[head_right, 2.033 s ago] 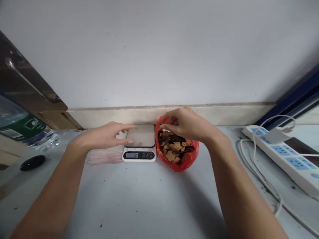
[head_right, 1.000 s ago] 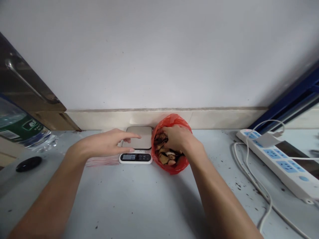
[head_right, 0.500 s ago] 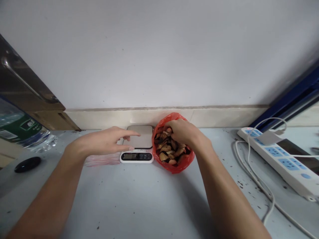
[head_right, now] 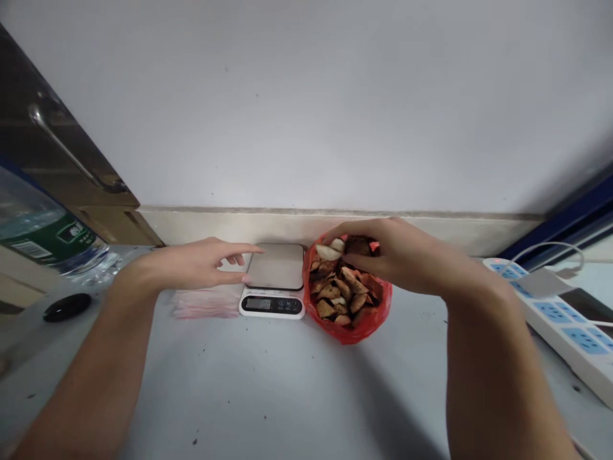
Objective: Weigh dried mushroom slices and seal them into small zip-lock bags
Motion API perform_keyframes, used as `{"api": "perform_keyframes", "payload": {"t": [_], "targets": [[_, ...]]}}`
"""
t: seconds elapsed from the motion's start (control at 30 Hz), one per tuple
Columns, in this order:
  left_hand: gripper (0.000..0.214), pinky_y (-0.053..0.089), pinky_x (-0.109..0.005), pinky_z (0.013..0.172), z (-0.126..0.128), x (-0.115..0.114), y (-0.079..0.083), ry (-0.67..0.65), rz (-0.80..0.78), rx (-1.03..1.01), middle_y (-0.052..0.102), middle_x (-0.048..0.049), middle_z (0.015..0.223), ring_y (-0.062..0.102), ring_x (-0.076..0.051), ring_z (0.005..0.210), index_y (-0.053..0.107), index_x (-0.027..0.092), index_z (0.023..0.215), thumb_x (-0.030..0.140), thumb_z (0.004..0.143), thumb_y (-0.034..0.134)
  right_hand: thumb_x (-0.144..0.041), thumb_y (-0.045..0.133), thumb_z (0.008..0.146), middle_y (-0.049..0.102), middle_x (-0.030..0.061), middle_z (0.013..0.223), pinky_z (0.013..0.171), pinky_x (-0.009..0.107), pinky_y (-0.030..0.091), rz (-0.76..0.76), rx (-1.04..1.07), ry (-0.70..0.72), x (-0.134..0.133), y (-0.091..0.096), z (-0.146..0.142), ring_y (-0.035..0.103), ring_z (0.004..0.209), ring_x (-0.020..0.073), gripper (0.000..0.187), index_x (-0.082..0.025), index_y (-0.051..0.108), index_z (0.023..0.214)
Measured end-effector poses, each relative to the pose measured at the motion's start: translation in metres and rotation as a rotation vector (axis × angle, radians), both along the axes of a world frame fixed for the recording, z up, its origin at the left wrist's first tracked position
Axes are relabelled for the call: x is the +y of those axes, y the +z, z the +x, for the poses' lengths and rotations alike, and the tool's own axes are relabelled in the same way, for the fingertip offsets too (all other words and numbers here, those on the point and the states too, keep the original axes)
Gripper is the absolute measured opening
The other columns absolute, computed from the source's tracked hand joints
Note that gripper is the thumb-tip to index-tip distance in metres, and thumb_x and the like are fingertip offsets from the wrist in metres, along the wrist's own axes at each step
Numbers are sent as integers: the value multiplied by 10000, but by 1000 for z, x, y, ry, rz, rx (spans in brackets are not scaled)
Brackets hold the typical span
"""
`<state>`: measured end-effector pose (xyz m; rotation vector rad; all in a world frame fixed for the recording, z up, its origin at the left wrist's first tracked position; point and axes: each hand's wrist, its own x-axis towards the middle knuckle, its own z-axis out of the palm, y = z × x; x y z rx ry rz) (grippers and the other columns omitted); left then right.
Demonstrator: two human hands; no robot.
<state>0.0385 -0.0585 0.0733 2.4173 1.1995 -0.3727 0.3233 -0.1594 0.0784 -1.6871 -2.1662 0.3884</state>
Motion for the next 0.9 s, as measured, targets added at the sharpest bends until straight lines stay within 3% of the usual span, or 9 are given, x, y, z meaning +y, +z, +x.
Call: {"api": "perform_keyframes", "payload": {"t": [0.13, 0.33, 0.5, 0.73, 0.9], "targets": [[715, 463, -328, 1041, -7, 6, 1, 24, 30, 13, 611, -75, 1517, 609, -277, 1306, 419, 333, 1602, 537, 929, 550, -253, 563, 917, 819, -1, 1066, 736, 269, 541, 16, 20, 26, 21, -4, -44, 742, 891, 195, 307, -284, 769, 1143], [720, 479, -357, 1020, -14, 19, -10, 68, 24, 79, 635, -106, 1486, 655, -288, 1243, 413, 315, 1608, 536, 935, 540, 3, 485, 866, 800, 61, 1000, 638, 268, 386, -205, -308, 50, 62, -29, -98, 697, 838, 207, 430, -245, 765, 1079], [705, 493, -361, 987, -11, 21, -17, 71, -7, 68, 687, -104, 1407, 684, -297, 1189, 452, 308, 1589, 522, 927, 569, -13, 480, 863, 771, 51, 902, 586, 275, 326, -210, -371, 80, 65, -39, -101, 682, 769, 202, 374, -239, 733, 1021], [680, 490, -360, 1001, -7, 18, -15, 66, -8, 72, 690, -109, 1393, 678, -287, 1196, 463, 303, 1581, 496, 937, 567, -70, 619, 852, 804, 70, 1098, 702, 284, 445, -228, -275, 47, 56, -44, -96, 742, 916, 253, 584, -299, 645, 1388], [707, 488, -354, 1022, -8, 18, -13, 40, 5, 75, 669, -109, 1432, 665, -278, 1224, 437, 304, 1593, 519, 928, 549, -136, 614, 897, 796, 78, 1133, 794, 297, 501, -80, -82, -17, 47, -35, -78, 731, 971, 238, 533, -265, 638, 1414]]}}
